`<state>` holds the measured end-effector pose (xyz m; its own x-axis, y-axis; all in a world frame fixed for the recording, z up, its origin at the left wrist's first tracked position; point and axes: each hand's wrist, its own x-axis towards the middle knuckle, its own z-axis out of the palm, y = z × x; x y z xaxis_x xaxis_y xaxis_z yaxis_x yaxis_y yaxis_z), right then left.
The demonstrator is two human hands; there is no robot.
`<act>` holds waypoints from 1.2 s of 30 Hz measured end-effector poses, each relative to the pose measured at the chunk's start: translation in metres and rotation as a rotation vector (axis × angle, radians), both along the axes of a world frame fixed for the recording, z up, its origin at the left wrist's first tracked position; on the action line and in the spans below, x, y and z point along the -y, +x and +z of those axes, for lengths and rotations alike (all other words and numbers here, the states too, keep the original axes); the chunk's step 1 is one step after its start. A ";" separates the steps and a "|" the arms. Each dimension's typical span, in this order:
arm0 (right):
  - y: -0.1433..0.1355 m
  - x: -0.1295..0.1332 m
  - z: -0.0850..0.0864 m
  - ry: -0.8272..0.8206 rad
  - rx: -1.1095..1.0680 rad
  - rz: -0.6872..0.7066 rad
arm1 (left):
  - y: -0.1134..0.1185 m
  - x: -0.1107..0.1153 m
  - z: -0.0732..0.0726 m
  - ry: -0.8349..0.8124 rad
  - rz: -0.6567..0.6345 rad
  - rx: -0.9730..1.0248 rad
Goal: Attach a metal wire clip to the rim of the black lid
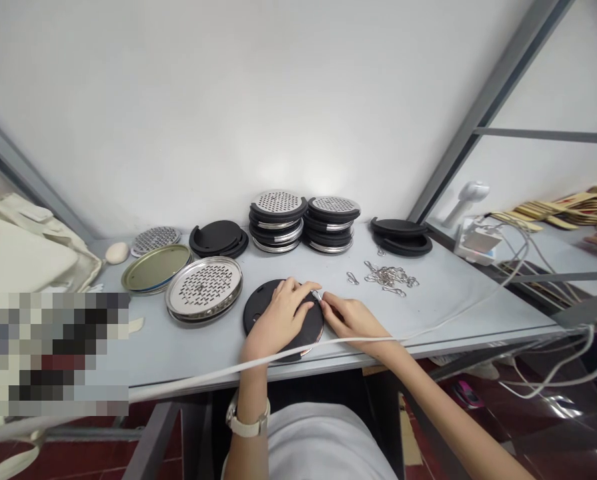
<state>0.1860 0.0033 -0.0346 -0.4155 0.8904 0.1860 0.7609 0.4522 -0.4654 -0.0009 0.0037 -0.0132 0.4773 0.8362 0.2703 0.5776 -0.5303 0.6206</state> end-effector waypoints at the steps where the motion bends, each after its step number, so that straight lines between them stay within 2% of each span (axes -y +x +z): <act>1: 0.000 0.000 0.000 0.001 0.000 0.003 | 0.000 0.000 0.000 -0.002 0.000 -0.003; 25: -0.001 0.001 0.003 -0.028 -0.006 -0.017 | 0.001 0.000 0.002 -0.014 0.023 -0.008; 36: 0.001 -0.001 -0.001 -0.017 0.018 -0.011 | 0.001 0.001 0.001 -0.007 0.035 -0.011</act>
